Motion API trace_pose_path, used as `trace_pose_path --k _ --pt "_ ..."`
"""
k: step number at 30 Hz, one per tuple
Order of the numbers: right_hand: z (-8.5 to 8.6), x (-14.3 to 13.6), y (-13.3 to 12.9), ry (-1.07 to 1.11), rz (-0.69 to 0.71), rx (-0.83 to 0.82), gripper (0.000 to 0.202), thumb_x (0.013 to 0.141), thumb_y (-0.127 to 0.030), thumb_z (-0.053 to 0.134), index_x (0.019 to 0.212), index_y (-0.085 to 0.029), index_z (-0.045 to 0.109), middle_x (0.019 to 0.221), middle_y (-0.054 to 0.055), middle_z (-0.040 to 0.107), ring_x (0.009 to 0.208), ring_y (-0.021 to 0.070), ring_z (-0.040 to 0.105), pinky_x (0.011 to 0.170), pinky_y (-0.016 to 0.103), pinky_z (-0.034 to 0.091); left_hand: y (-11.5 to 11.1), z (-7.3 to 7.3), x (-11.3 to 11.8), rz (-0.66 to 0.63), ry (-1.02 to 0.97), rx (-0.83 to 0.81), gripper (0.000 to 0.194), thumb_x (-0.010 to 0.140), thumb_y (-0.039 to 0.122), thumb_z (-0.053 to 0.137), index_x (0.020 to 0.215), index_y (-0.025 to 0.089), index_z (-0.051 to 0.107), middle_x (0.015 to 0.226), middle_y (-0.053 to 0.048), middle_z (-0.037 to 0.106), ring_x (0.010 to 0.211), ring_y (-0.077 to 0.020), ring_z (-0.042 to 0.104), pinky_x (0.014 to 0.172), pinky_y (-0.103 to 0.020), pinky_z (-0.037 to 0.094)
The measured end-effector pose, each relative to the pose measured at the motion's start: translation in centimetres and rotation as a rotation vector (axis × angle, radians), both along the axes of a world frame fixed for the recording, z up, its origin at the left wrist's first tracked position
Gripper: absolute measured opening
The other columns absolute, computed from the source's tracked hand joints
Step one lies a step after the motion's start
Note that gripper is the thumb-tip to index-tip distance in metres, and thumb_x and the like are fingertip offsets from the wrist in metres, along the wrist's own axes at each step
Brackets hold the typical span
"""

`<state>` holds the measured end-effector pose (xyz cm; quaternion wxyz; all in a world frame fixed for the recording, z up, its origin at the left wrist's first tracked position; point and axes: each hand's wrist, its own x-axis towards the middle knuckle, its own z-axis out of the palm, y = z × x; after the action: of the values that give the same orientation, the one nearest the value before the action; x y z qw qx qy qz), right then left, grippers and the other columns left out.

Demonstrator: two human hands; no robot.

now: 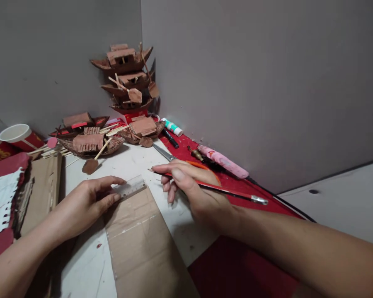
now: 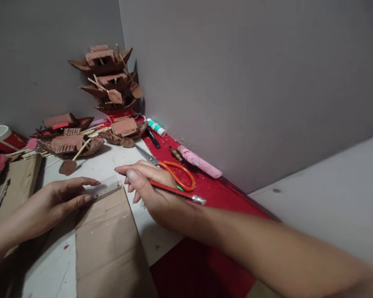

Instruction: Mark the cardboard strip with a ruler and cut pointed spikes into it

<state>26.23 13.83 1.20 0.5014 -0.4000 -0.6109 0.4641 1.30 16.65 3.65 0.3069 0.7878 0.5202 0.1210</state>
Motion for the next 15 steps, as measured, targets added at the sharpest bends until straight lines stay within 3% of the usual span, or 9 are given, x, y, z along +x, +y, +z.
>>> trace_pose_path --k 6,15 --pt "0.27 -0.65 0.70 0.147 -0.072 -0.218 0.023 0.086 -0.027 0.056 0.101 -0.015 0.067 0.071 0.000 0.063 0.050 0.0083 0.055 0.044 0.019 0.047 0.07 -0.52 0.83 -0.025 0.136 0.080 0.038 0.090 0.047 0.050 0.119 0.026 0.065 0.105 -0.007 0.075 0.093 -0.0261 0.068 0.082 -0.036 0.052" --pt "0.02 -0.78 0.84 0.150 -0.053 -0.234 0.017 0.082 -0.023 0.057 0.092 -0.017 0.069 0.077 0.002 0.067 0.053 0.0073 0.058 0.045 0.016 0.048 -0.04 -0.54 0.49 -0.066 0.163 0.100 0.033 0.091 0.044 0.048 0.116 0.030 0.065 0.106 -0.003 0.075 0.089 -0.0242 0.069 0.076 -0.033 0.051"
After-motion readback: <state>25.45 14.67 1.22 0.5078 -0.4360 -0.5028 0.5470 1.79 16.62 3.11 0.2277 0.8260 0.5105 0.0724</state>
